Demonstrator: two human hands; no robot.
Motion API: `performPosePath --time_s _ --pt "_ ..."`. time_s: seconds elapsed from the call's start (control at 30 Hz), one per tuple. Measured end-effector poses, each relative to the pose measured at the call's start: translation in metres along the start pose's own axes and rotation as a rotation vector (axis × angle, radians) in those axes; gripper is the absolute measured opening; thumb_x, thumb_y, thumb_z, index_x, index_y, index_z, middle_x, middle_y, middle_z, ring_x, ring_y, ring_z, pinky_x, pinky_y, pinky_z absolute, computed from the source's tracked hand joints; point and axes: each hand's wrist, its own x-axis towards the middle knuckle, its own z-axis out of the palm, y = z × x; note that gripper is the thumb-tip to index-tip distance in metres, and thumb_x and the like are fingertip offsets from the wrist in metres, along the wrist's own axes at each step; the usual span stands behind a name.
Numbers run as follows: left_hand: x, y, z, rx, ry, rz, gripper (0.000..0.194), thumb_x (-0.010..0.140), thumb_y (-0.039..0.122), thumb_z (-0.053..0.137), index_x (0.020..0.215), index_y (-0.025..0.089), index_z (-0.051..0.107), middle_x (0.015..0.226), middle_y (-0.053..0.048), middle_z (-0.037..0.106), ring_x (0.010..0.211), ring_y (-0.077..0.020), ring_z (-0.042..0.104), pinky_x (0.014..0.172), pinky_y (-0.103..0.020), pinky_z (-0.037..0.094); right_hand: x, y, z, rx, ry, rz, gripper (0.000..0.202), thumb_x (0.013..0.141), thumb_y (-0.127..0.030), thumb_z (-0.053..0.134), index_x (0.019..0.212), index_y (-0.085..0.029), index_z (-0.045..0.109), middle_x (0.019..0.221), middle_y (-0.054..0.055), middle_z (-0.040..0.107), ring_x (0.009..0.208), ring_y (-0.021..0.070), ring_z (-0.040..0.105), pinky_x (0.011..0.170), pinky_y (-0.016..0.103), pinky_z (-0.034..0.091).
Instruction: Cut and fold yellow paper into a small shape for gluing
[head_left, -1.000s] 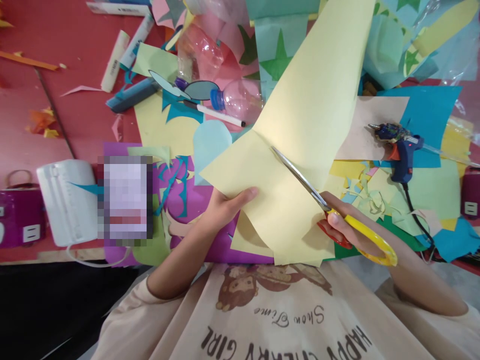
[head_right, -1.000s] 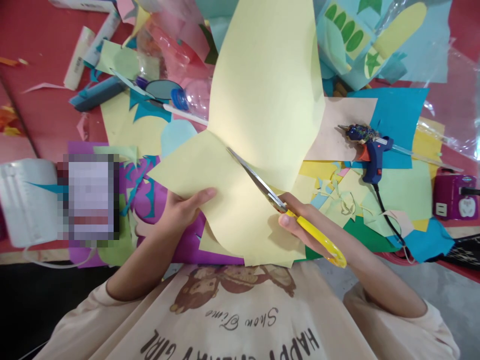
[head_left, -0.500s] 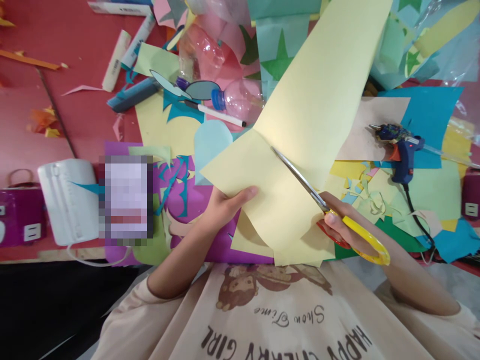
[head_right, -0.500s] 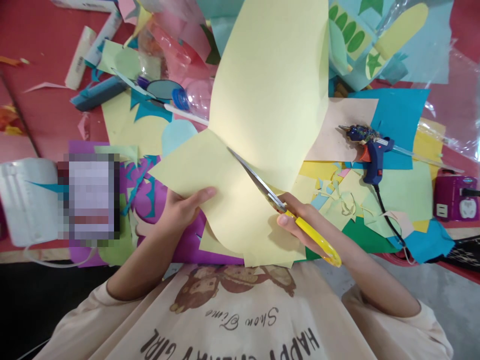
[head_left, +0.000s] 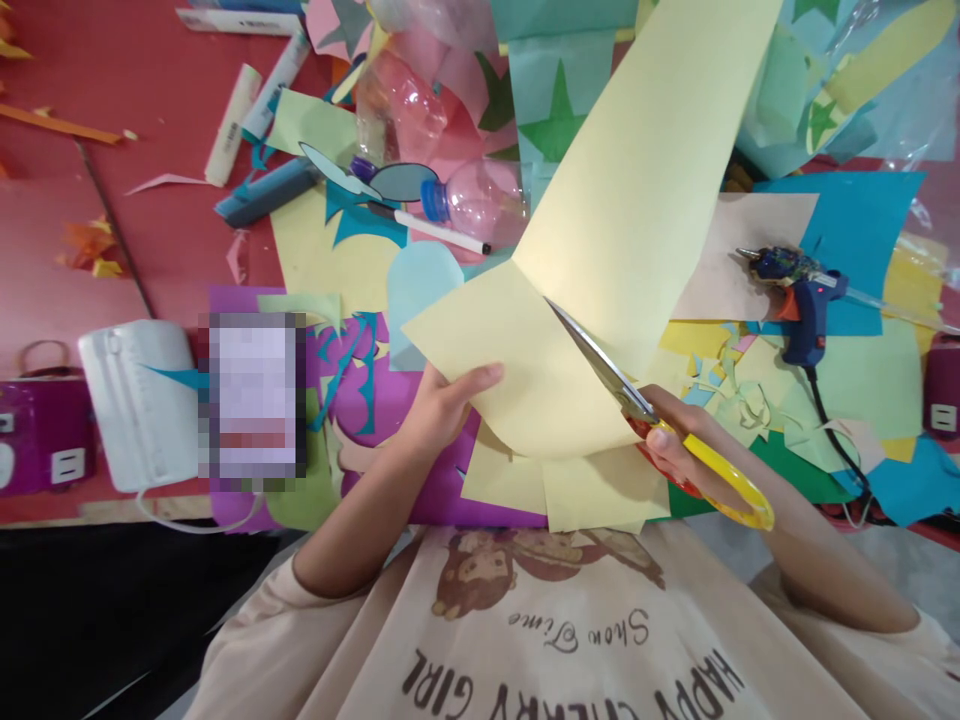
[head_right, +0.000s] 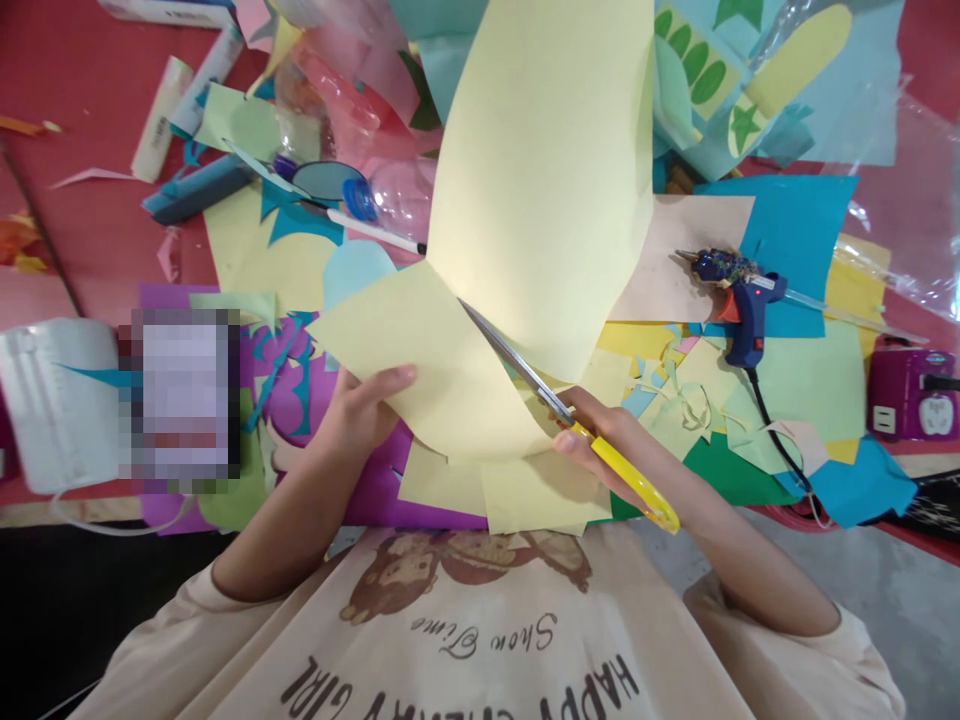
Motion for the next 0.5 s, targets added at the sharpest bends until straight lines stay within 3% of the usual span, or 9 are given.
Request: performPosePath --time_s 0.13,0.33,0.5 --pt "0.005 0.004 0.002 -0.046 0.054 -0.062 0.039 0.061 0.051 0.078 0.085 0.022 0.066 0.082 -0.006 0.074 0.089 -0.0307 0.072 0.07 -0.037 0.061 -0.001 0.005 -0.001 -0.098 0.013 -0.058 0.05 0.088 -0.071 0.039 0.095 -0.022 0.045 0.062 -0.006 0.035 0.052 0.0087 0.03 0.047 0.025 0.023" --pt "0.005 0.005 0.006 -0.028 0.142 -0.015 0.031 0.064 0.034 0.079 0.09 0.023 0.067 0.091 -0.003 0.076 0.087 -0.0271 0.072 0.072 -0.035 0.062 -0.008 0.013 -0.01 -0.17 -0.103 -0.095 0.038 0.095 -0.061 0.033 0.096 -0.024 0.04 0.066 -0.006 0.034 0.051 0.0086 0.026 0.047 0.025 0.025" --pt "0.001 -0.001 0.002 0.044 0.179 0.072 0.027 0.067 0.033 0.079 0.09 0.024 0.068 0.094 -0.001 0.076 0.09 -0.0265 0.072 0.077 -0.036 0.062 -0.011 0.012 -0.016 -0.191 -0.153 -0.078 0.036 0.095 -0.059 0.031 0.096 -0.024 0.039 0.064 -0.006 0.034 0.05 0.0089 0.026 0.045 0.024 0.027"
